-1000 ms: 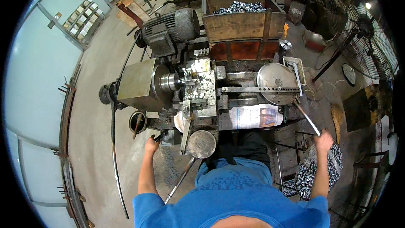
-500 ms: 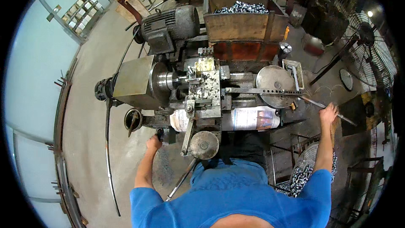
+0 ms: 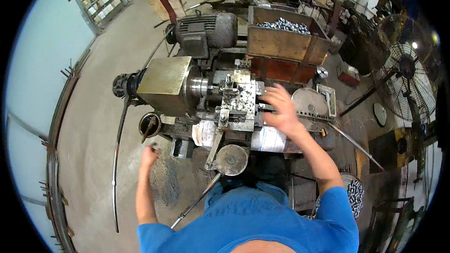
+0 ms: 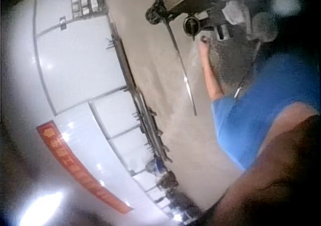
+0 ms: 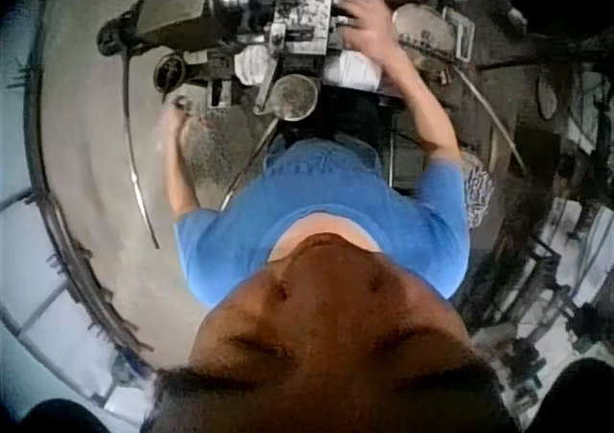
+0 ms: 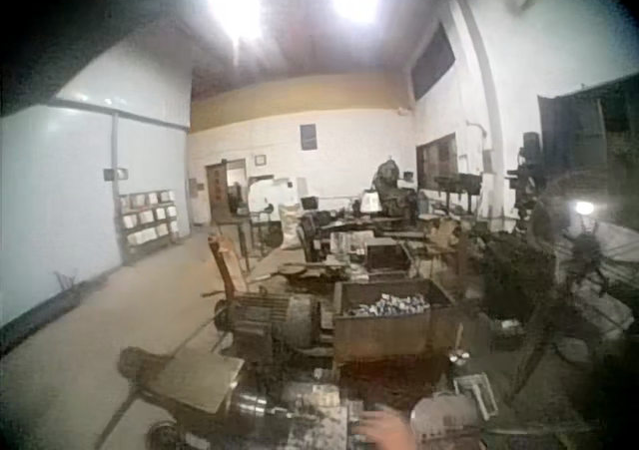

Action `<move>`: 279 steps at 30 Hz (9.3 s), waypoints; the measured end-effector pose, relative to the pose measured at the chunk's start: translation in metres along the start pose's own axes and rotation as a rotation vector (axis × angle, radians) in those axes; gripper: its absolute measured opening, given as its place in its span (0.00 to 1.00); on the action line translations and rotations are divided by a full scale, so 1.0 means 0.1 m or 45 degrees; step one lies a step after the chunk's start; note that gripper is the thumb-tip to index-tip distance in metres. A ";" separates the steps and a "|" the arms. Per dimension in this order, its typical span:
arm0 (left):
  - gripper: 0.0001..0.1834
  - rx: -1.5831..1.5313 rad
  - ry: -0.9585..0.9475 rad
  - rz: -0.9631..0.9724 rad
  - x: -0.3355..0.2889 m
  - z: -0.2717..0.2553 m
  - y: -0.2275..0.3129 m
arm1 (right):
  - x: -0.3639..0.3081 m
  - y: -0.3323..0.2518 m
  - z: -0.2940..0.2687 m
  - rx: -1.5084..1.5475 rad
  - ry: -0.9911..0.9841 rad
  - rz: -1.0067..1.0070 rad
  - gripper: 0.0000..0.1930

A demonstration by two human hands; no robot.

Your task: The person operates a manual lathe machine by moving levers to process metal components. They pick up individual metal pieces from a container and place them into a circular bin after processing.

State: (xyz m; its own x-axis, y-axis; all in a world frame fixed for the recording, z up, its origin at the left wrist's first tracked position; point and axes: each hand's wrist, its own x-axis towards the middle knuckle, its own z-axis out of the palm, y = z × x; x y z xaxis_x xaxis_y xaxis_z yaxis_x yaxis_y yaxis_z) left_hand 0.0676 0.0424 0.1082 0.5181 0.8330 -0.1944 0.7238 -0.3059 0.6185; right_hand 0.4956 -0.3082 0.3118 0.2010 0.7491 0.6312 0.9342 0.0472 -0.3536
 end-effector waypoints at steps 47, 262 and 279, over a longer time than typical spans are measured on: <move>0.16 -0.745 0.032 -0.380 -0.30 -0.87 0.06 | -4.36 0.32 -1.76 -0.841 -0.352 2.105 0.17; 0.13 -0.437 0.085 -0.194 -1.07 -1.03 0.54 | 1.53 -0.23 0.26 -0.812 -0.675 -0.020 0.14; 0.46 -2.211 -0.220 -0.947 -0.21 -1.07 -0.92 | -2.38 0.27 -0.43 -0.141 0.072 1.137 0.23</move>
State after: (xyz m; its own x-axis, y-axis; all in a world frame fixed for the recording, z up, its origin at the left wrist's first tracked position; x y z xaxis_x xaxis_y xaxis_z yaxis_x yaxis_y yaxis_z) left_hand -0.0586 0.1021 0.1374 0.4735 0.4762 -0.7410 -0.3483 0.8739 0.3391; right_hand 0.4854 -0.5138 0.1820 0.8770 0.4423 0.1877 0.4456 -0.6028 -0.6618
